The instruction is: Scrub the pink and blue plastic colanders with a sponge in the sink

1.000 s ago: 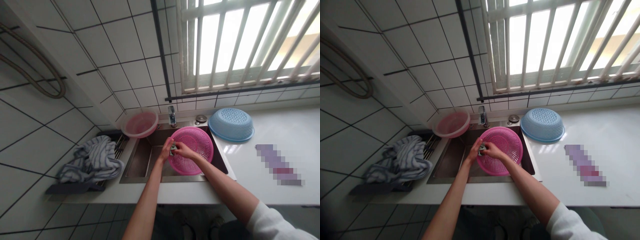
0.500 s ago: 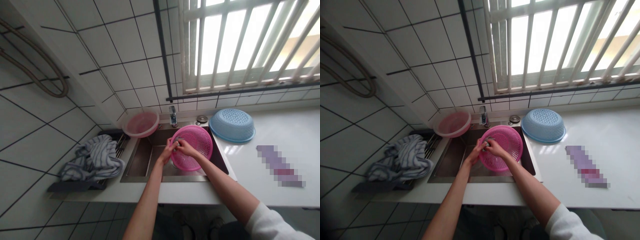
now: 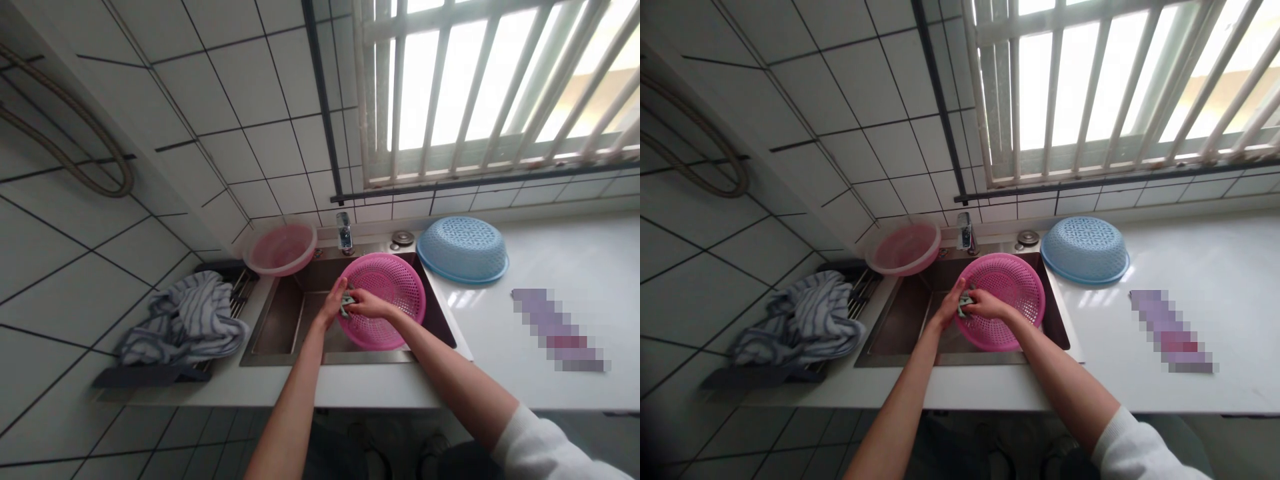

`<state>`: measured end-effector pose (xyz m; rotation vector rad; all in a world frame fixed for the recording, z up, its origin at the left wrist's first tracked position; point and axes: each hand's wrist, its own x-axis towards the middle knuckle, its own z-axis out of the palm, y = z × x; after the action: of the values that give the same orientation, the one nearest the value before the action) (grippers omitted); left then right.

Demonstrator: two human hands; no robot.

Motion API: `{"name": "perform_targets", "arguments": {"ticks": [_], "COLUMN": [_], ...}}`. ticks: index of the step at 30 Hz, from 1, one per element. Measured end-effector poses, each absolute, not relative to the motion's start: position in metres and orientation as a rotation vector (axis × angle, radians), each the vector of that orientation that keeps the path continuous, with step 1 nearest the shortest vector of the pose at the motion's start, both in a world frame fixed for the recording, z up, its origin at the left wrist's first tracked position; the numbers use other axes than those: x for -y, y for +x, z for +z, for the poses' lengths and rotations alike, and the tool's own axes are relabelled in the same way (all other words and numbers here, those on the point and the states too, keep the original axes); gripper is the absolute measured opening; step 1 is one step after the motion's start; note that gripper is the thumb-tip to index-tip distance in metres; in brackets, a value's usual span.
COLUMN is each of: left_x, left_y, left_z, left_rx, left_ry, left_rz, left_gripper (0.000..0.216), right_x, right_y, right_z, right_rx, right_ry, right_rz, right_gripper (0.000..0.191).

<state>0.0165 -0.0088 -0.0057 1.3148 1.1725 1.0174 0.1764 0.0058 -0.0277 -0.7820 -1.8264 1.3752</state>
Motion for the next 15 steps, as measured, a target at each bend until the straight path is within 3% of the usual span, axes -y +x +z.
{"name": "perform_targets", "arguments": {"ticks": [5, 11, 15], "left_x": [0.008, 0.009, 0.009], "left_y": [0.020, 0.020, 0.020], "left_z": [-0.008, -0.003, -0.004], "left_rx": [-1.104, -1.203, -1.179], "left_ry": [1.269, 1.289, 1.319], "left_rz": [1.001, 1.012, 0.990], "left_gripper": [0.080, 0.076, 0.069], "right_x": [-0.011, -0.009, -0.016], "right_y": [0.181, 0.179, 0.185], "right_z": [-0.023, -0.029, -0.027], "right_rx": [1.408, 1.749, 1.495], "right_ry": [-0.993, -0.831, -1.015], "right_rz": [1.069, 1.310, 1.092], "right_gripper": [0.022, 0.018, 0.023]}}
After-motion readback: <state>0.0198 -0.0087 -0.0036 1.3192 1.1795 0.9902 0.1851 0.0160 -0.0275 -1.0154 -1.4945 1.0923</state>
